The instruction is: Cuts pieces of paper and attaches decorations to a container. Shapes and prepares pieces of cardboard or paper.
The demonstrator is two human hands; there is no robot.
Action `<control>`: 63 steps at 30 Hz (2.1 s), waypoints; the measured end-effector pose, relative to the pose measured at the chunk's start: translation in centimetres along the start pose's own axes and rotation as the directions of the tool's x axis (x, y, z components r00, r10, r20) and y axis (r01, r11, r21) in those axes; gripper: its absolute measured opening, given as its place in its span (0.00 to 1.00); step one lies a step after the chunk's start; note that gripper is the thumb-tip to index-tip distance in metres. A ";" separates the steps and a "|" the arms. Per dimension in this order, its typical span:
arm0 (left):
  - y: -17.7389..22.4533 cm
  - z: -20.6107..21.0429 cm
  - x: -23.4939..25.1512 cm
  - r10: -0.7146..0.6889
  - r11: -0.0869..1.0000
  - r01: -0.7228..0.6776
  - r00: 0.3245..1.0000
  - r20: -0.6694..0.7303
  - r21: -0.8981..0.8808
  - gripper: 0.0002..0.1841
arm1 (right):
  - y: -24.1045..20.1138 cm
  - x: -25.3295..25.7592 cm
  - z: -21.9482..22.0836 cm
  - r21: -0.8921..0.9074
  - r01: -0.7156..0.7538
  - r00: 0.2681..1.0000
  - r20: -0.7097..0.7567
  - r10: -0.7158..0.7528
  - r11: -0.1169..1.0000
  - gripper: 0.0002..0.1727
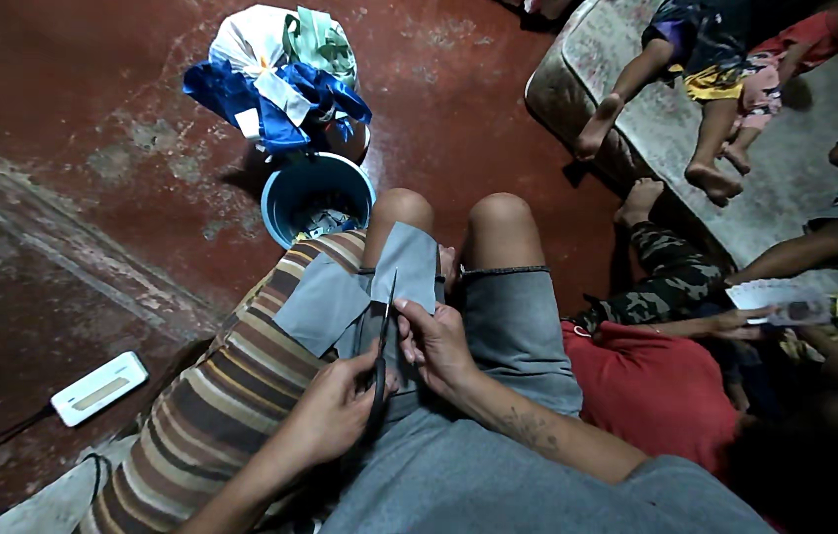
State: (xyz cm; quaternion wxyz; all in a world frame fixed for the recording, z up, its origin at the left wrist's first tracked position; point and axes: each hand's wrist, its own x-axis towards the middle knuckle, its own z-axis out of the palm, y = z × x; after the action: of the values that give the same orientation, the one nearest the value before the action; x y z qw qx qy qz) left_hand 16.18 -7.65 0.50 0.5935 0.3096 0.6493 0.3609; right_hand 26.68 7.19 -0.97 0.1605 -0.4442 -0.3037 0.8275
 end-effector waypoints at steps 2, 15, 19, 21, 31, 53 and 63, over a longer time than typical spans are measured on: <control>-0.2 0.1 -0.1 0.006 1.000 -0.006 1.000 -0.018 -0.005 0.29 | -0.1 0.0 0.0 0.008 -0.016 1.000 -0.007 0.016 1.000 0.08; -0.2 -0.2 0.3 0.013 1.000 -0.013 0.999 -0.032 0.023 0.31 | -0.2 0.1 -0.1 0.006 -0.020 1.000 0.014 0.020 1.000 0.07; 0.1 -0.3 0.3 0.000 1.000 0.000 0.999 -0.038 -0.009 0.30 | -0.3 0.2 -0.2 0.007 -0.027 0.999 0.018 0.027 1.000 0.07; 0.2 -0.4 0.4 -0.005 1.000 0.005 0.999 -0.034 -0.001 0.30 | -0.3 0.2 -0.3 0.015 -0.027 0.999 0.025 0.026 1.000 0.07; 0.2 -0.6 0.6 0.010 1.000 -0.010 1.000 -0.027 0.005 0.30 | -0.2 0.1 -0.6 0.010 -0.028 0.998 0.060 0.028 1.000 0.07; 0.5 -1.1 1.0 0.036 0.999 -0.035 0.999 -0.014 0.005 0.30 | -0.1 0.1 -0.8 0.009 0.000 0.997 0.077 -0.001 1.000 0.06; 0.5 -1.1 1.0 0.016 1.000 -0.016 1.000 -0.025 -0.013 0.31 | 0.1 0.2 -0.9 0.016 0.001 0.998 0.069 -0.002 1.000 0.06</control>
State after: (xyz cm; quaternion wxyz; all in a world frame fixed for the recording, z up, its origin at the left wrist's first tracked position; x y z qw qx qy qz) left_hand 14.98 -6.63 0.45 0.5845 0.3061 0.6519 0.3738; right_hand 27.26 7.55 -1.56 0.1540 -0.4140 -0.3028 0.8445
